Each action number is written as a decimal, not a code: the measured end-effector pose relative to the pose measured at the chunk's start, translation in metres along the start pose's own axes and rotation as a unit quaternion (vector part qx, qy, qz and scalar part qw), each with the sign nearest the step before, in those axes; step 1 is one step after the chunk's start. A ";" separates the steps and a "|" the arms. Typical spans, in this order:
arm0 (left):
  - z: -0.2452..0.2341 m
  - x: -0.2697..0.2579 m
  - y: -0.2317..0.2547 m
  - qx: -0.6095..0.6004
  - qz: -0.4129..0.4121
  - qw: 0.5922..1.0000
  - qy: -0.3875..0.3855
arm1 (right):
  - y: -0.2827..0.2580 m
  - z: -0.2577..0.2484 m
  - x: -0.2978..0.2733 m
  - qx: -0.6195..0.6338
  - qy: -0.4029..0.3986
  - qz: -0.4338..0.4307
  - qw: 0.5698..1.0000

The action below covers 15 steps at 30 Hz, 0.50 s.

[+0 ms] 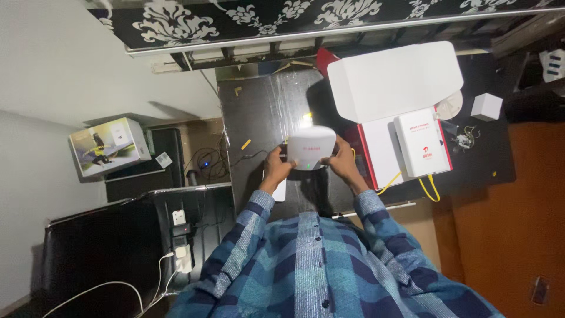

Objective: The person untangles a yellow ethernet cable at a table, plugs it into a white Airtel router, opens the product box, and inserts a battery and SIM card into the router. They then power the router on, carry it across the room toward a TV stand, and handle a power adapter while walking.

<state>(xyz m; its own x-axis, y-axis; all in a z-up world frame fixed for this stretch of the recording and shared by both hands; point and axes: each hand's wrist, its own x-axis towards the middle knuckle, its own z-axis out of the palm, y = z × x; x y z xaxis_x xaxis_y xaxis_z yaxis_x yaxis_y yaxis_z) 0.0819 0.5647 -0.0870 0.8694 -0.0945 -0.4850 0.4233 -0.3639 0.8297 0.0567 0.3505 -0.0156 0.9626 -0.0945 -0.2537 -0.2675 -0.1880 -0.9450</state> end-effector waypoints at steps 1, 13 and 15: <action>0.002 -0.001 0.004 -0.020 0.026 0.999 -0.004 | 0.001 -0.002 -0.002 -0.066 0.018 -0.039 0.997; 0.021 -0.046 -0.007 0.017 0.135 0.990 0.029 | 0.024 -0.001 -0.054 -0.318 -0.022 -0.137 0.938; 0.025 -0.052 -0.006 0.027 0.123 0.991 0.038 | 0.027 -0.006 -0.054 -0.326 -0.039 -0.195 0.924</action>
<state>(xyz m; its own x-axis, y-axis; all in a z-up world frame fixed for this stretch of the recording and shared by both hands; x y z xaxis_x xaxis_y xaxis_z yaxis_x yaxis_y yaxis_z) 0.0277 0.5483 -0.0738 0.9621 -0.1167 -0.2465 0.1842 -0.3885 0.9028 -0.0024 0.3446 -0.0266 0.9846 0.1698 0.0416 0.1559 -0.7445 -0.6491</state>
